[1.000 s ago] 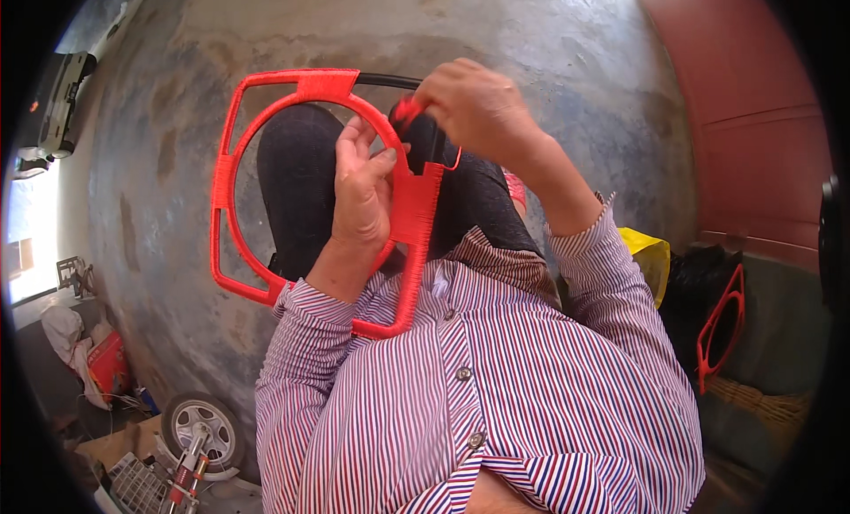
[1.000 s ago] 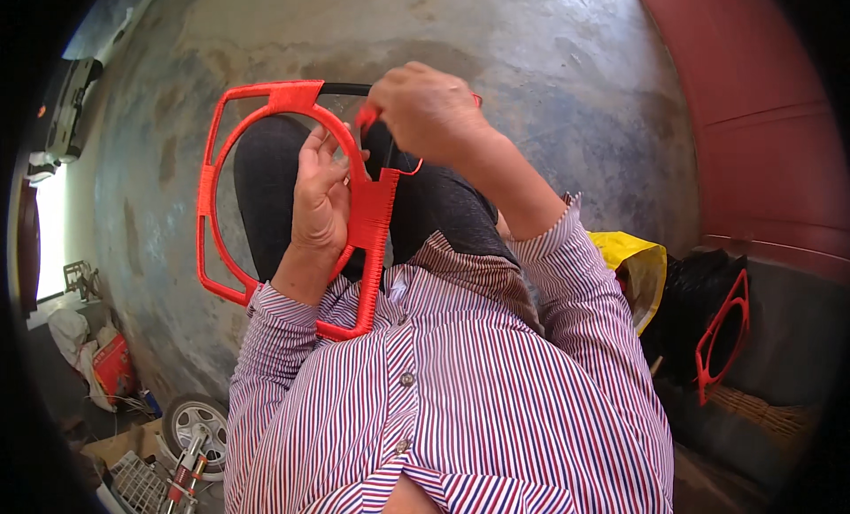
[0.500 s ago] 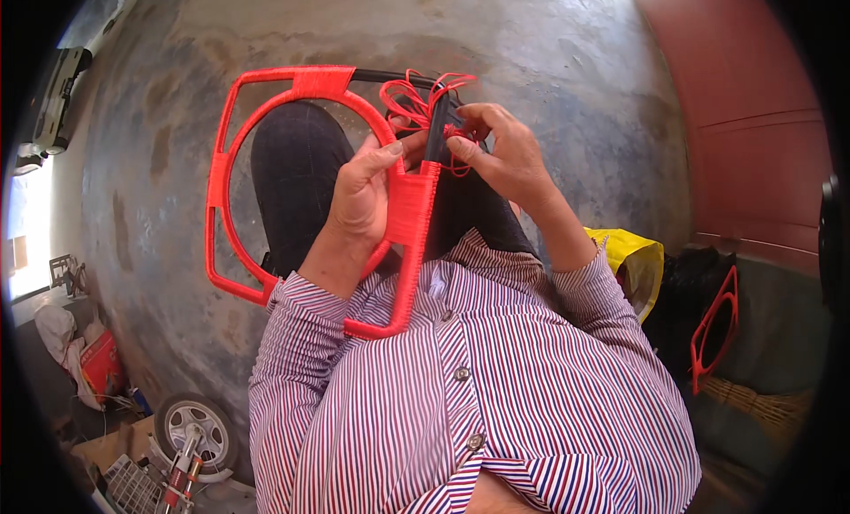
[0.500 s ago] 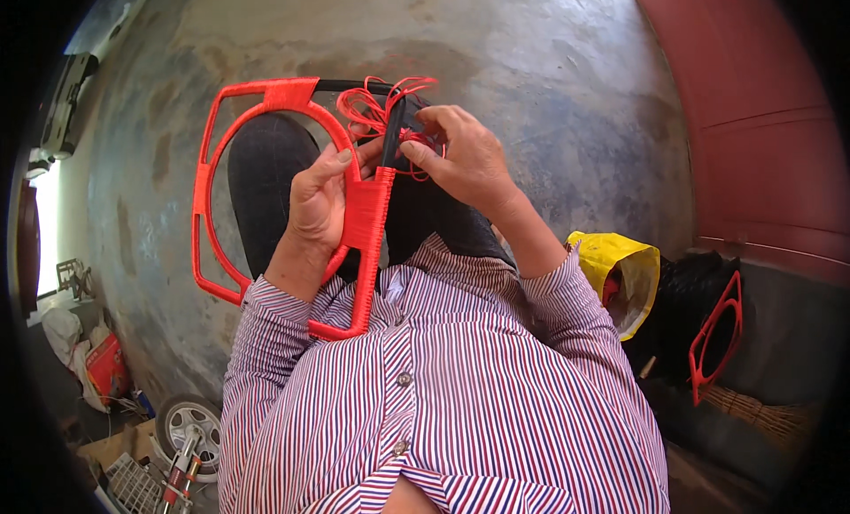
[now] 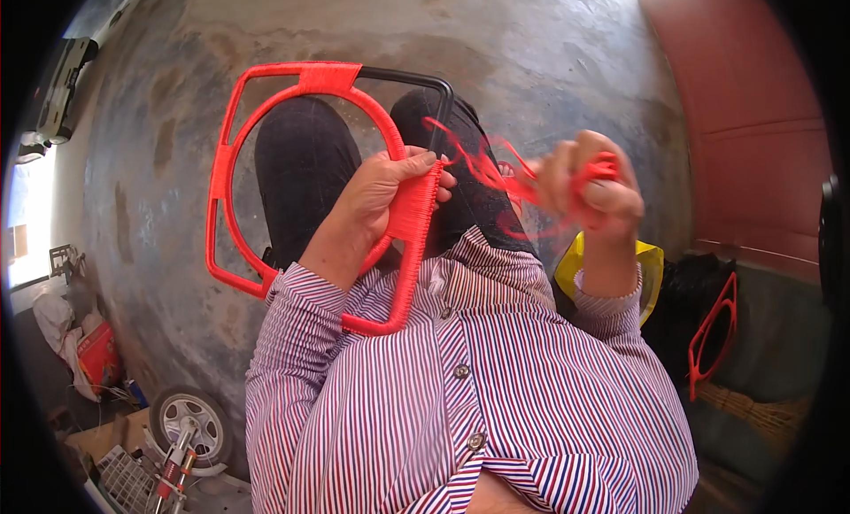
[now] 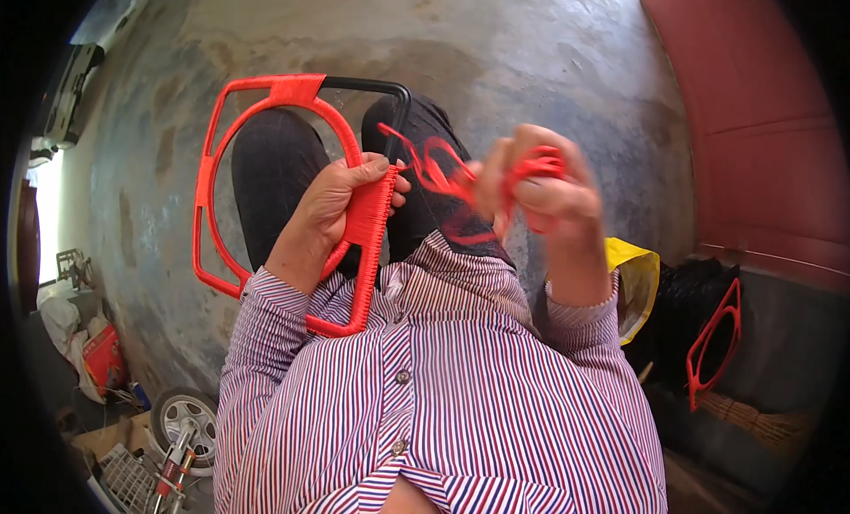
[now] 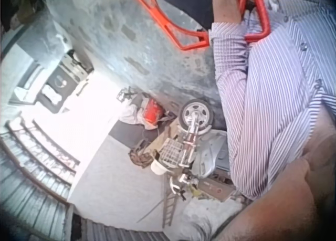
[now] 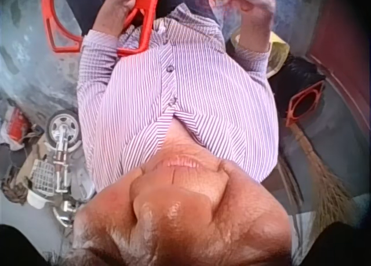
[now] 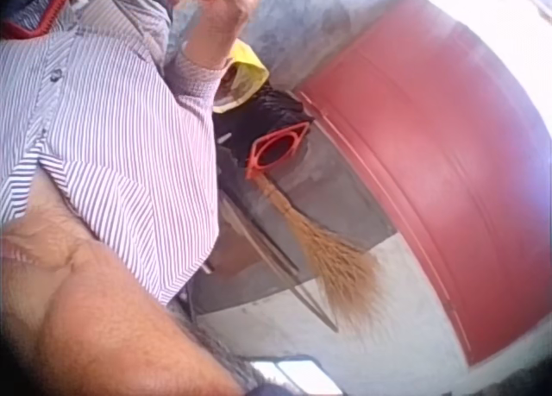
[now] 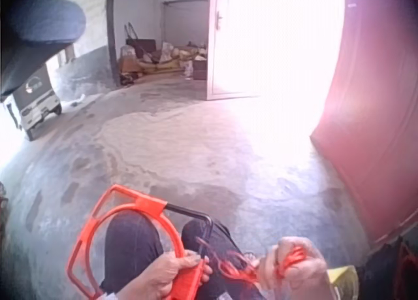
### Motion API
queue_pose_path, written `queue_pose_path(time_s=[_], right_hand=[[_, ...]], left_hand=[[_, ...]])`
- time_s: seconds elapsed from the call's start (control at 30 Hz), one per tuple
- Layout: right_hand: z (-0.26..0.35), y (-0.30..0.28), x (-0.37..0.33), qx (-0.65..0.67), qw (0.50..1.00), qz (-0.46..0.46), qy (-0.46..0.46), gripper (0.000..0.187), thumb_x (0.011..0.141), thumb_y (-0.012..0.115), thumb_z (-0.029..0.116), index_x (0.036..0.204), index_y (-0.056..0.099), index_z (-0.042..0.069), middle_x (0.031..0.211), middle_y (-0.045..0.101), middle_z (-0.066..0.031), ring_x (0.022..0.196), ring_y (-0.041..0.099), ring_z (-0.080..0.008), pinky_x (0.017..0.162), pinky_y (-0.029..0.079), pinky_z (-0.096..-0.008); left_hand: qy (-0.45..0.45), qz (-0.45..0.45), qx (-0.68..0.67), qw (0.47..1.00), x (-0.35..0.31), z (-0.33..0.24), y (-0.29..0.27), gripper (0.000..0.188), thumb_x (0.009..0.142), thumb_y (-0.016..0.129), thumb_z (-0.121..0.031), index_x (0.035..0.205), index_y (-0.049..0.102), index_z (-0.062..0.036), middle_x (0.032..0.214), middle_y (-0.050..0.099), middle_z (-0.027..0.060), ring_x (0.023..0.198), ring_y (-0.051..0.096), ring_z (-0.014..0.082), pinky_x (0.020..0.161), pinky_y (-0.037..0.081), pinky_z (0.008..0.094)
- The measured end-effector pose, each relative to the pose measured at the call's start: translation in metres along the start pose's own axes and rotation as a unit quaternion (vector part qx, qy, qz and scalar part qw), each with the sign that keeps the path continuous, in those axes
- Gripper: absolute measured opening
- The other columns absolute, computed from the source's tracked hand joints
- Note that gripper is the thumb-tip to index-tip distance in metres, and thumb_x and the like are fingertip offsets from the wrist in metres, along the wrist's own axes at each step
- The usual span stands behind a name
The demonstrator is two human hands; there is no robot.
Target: Weaving a red cord around a square metal frame to cover it.
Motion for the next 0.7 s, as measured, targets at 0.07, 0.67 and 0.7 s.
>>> queue_pose_path(time_s=[0.07, 0.67, 0.7], right_hand=[[0.025, -0.008, -0.014, 0.023, 0.999, -0.003, -0.024, 0.018, 0.080, 0.064, 0.014, 0.080, 0.049, 0.004, 0.067, 0.054, -0.0089, 0.056, 0.049, -0.0142, 0.048, 0.042, -0.0314], [-0.077, -0.012, -0.005, -0.185, 0.940, -0.204, 0.202, 0.012, 0.092, 0.059, 0.005, 0.104, 0.056, 0.004, 0.068, 0.047, 0.0044, 0.056, 0.041, -0.0033, 0.049, 0.031, -0.0208], [-0.073, -0.012, -0.005, -0.151, 0.944, -0.204, 0.209, 0.012, 0.092, 0.059, 0.005, 0.103, 0.055, 0.004, 0.068, 0.047, 0.0043, 0.056, 0.041, -0.0033, 0.049, 0.031, -0.0208]], left_hand=[[0.009, 0.002, 0.003, 1.000, 0.000, 0.001, 0.000, 0.020, 0.094, 0.064, -0.014, 0.104, 0.061, 0.0028, 0.088, 0.070, 0.0175, 0.072, 0.071, 0.0238, 0.064, 0.060, 0.0314], [0.037, -0.017, 0.011, 0.999, -0.001, -0.001, 0.000, 0.022, 0.091, 0.066, -0.008, 0.109, 0.056, -0.0015, 0.088, 0.069, 0.0192, 0.072, 0.071, 0.0245, 0.063, 0.060, 0.0312], [0.047, -0.026, 0.021, 0.998, -0.002, -0.002, 0.001, 0.024, 0.091, 0.066, -0.007, 0.111, 0.054, -0.0017, 0.088, 0.069, 0.0197, 0.072, 0.071, 0.0249, 0.063, 0.060, 0.0315]])
Point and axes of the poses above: each hand's wrist, its own x-axis towards the middle knuckle, its own y-axis out of the palm, z = x × y, the point moved 4 cm from there along x, towards the middle knuckle
